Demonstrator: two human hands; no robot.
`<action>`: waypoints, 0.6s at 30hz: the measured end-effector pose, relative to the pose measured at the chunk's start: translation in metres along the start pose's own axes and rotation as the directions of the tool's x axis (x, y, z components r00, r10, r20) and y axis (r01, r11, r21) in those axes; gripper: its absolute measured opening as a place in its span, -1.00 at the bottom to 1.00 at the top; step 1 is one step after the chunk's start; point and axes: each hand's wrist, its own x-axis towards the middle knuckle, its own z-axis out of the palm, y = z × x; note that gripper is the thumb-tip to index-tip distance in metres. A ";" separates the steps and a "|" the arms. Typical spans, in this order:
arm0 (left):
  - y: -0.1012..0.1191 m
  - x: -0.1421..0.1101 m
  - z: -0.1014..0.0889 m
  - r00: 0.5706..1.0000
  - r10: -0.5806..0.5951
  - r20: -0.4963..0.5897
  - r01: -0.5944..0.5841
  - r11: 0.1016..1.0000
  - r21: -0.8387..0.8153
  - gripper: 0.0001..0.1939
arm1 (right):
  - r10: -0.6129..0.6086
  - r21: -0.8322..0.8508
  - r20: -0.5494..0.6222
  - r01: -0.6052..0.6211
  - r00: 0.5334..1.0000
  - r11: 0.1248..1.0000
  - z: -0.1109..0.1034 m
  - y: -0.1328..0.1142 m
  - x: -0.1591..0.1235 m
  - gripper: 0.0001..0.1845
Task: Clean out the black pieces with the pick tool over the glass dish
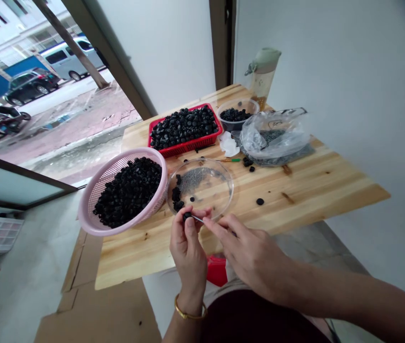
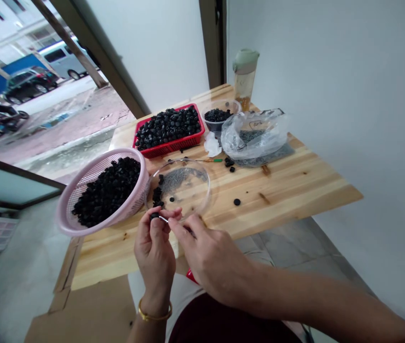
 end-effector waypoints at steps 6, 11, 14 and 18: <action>0.002 -0.001 0.016 0.993 -0.080 -0.089 0.054 0.964 -0.260 -0.83 | 0.058 0.049 -0.159 -0.051 0.986 0.997 0.029 -0.003 -0.006 -0.51; 0.008 0.000 0.025 0.965 -0.220 -0.145 0.148 0.908 -0.392 -0.84 | 0.037 0.072 -0.266 -0.019 0.963 0.997 0.050 -0.002 -0.007 -0.52; 0.013 0.002 0.029 0.947 -0.281 -0.155 0.183 0.870 -0.457 -0.85 | 0.058 0.092 -0.303 -0.031 0.951 0.995 0.057 -0.002 -0.006 -0.44; 0.016 0.002 0.032 0.919 -0.371 -0.130 0.241 0.793 -0.559 -0.84 | 0.047 0.108 -0.350 -0.009 0.936 0.994 0.060 -0.001 -0.006 -0.33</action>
